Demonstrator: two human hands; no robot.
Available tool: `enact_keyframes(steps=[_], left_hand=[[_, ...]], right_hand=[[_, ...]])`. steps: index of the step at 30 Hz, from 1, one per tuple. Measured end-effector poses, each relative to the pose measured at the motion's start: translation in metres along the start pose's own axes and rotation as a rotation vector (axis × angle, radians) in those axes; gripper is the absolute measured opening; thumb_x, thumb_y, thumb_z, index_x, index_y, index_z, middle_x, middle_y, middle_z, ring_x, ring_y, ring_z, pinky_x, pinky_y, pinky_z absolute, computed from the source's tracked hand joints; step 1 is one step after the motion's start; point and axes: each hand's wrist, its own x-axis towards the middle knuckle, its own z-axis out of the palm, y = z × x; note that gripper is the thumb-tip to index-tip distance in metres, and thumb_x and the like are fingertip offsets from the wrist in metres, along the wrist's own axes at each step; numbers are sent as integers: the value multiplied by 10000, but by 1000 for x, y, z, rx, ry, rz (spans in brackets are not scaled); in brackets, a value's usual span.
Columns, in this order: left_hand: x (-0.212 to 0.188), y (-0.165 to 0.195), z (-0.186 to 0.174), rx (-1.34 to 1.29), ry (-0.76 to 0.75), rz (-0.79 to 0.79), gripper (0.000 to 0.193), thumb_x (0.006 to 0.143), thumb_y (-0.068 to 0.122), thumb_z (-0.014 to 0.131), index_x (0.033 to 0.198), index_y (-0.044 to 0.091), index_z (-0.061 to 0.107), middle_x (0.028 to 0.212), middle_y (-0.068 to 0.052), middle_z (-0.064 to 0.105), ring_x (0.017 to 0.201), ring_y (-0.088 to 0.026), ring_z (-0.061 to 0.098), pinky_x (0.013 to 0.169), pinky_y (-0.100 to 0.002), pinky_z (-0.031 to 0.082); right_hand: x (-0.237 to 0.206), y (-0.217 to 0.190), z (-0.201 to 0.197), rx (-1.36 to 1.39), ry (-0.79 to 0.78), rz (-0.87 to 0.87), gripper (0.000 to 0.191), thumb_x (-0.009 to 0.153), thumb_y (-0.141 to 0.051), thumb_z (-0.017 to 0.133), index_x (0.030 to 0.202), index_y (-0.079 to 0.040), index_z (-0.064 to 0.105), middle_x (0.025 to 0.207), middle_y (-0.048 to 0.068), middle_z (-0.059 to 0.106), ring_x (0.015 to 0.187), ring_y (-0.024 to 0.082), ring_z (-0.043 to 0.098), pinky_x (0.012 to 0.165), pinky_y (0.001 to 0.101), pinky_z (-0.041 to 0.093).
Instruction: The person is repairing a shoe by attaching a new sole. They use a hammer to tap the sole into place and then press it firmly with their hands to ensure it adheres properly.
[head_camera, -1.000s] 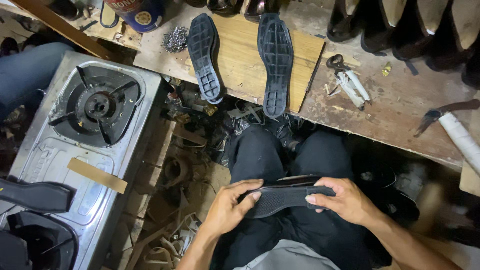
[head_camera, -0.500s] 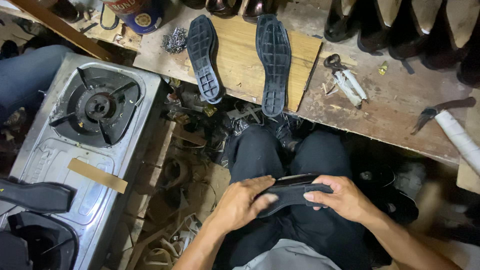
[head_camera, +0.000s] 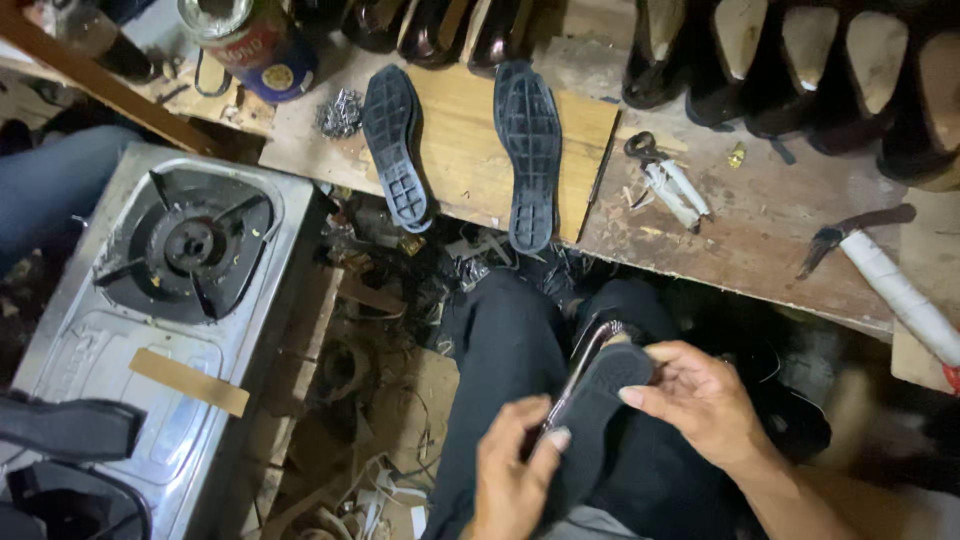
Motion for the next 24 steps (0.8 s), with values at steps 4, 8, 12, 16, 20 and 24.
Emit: enact_keyframes(steps=[4,8,12,16,20,24], left_hand=[[4,-4,0,67,-259,-402,449,839,104,774,1278,69,689,1055,-151,730,884,-290,746,793,-353,575],[32,4,-21,227,-248,-47,371,837,167,847,1169,49,732,1123,-142,747,1065,-297,716,921,-374,559],[77,12,-23,74,-255,147,391,793,126,851,1140,-1,726,1299,-183,698,1268,-357,620,1045,-437,485],[103,13,-18,-66,-421,133,338,806,120,854,1106,8,748,1411,-192,657,1399,-377,554,1133,-459,434],[112,5,-10,-162,-473,91,291,838,136,846,1068,15,716,1429,-182,656,1408,-368,584,1160,-459,446],[114,-1,-6,-190,-478,84,265,852,131,833,1040,13,688,1362,-168,699,1344,-348,650,1131,-454,478]], right_hand=[[4,16,6,-139,-16,56,322,830,55,788,1147,45,734,940,97,713,820,130,674,746,295,561],[2,24,12,-89,31,-49,355,790,35,786,1128,24,679,947,72,758,852,118,713,779,280,593],[-1,18,13,-191,63,-41,320,782,2,806,1081,11,691,914,65,746,835,122,714,751,282,592],[-2,7,15,-289,63,-77,266,793,-24,813,1036,3,708,901,64,707,817,135,697,739,288,574],[-1,-1,21,-369,94,-252,268,800,-65,805,1029,-12,677,908,46,682,820,130,688,733,271,571],[1,-4,25,-458,162,-241,257,774,-89,820,980,-33,677,876,47,687,775,133,696,696,267,572]])
